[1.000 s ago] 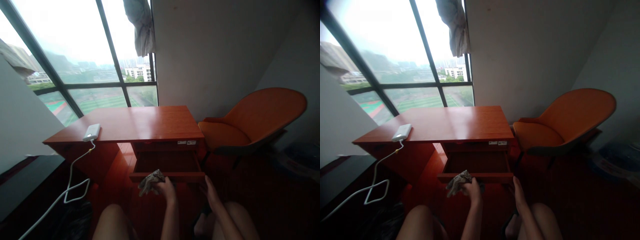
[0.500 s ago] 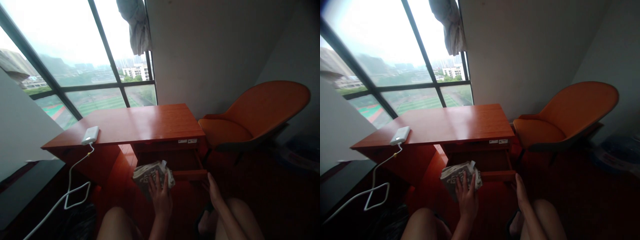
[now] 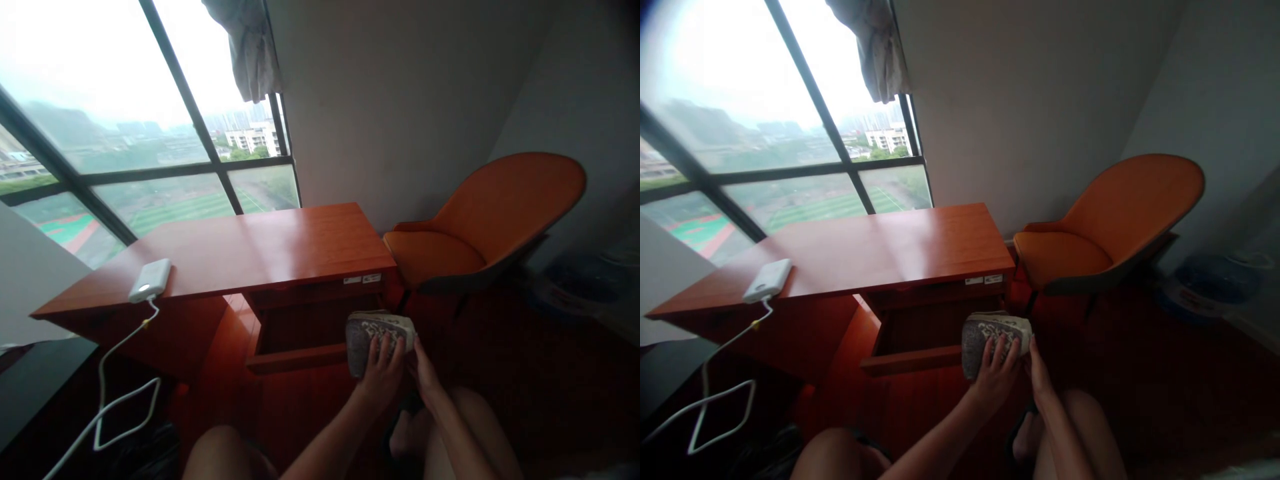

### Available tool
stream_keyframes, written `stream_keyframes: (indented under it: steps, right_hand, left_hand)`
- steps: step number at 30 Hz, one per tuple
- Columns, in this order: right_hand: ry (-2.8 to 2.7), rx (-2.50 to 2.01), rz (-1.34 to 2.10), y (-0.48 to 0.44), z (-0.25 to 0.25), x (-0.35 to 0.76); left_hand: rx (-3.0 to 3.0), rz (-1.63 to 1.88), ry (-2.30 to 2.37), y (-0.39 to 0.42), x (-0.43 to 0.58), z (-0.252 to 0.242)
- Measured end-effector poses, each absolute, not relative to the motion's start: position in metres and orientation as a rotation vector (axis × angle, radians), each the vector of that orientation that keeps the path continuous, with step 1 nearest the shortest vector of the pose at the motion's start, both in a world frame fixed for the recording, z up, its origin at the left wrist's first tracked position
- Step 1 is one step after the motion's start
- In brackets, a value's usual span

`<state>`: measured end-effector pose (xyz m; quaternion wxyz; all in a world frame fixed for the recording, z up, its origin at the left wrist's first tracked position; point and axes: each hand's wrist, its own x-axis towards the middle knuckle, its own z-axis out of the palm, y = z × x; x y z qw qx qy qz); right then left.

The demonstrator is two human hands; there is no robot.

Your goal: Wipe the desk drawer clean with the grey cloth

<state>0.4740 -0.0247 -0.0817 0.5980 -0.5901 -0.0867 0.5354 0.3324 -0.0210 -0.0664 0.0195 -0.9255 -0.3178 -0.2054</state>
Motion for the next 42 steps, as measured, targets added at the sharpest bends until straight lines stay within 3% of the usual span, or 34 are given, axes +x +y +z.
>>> stream_keyframes:
  steps: [9,15,19,26,31,38,42]
  right_hand:
    - [-0.149,-1.319,1.239,-0.017,-0.083,0.468]
    - [-0.131,-1.476,1.220,-0.020,-0.086,0.464]
    - [-0.188,-1.478,1.189,-0.021,-0.090,0.461]
    - [-0.627,-1.656,1.053,-0.020,-0.089,0.458]
    - [-0.711,-1.709,1.084,-0.012,-0.082,0.461]
    - [-0.596,-1.614,1.203,0.016,-0.065,0.448]
    - [-0.480,-1.621,1.182,0.033,-0.063,0.437]
  left_hand:
    - [-3.026,-0.611,-0.945,0.002,0.327,-0.045]
    - [-2.684,-0.402,-1.345,0.011,0.249,-0.029]
    - [-2.561,-0.439,-1.397,0.009,0.178,-0.035]
    - [-2.422,-0.840,-1.550,-0.012,0.072,-0.030]
    - [-2.496,-1.224,-1.703,-0.052,0.064,-0.050]
    - [-2.247,-2.302,-2.494,-0.074,0.110,-0.087]
    - [-1.763,-2.541,-2.930,-0.065,0.114,-0.103]
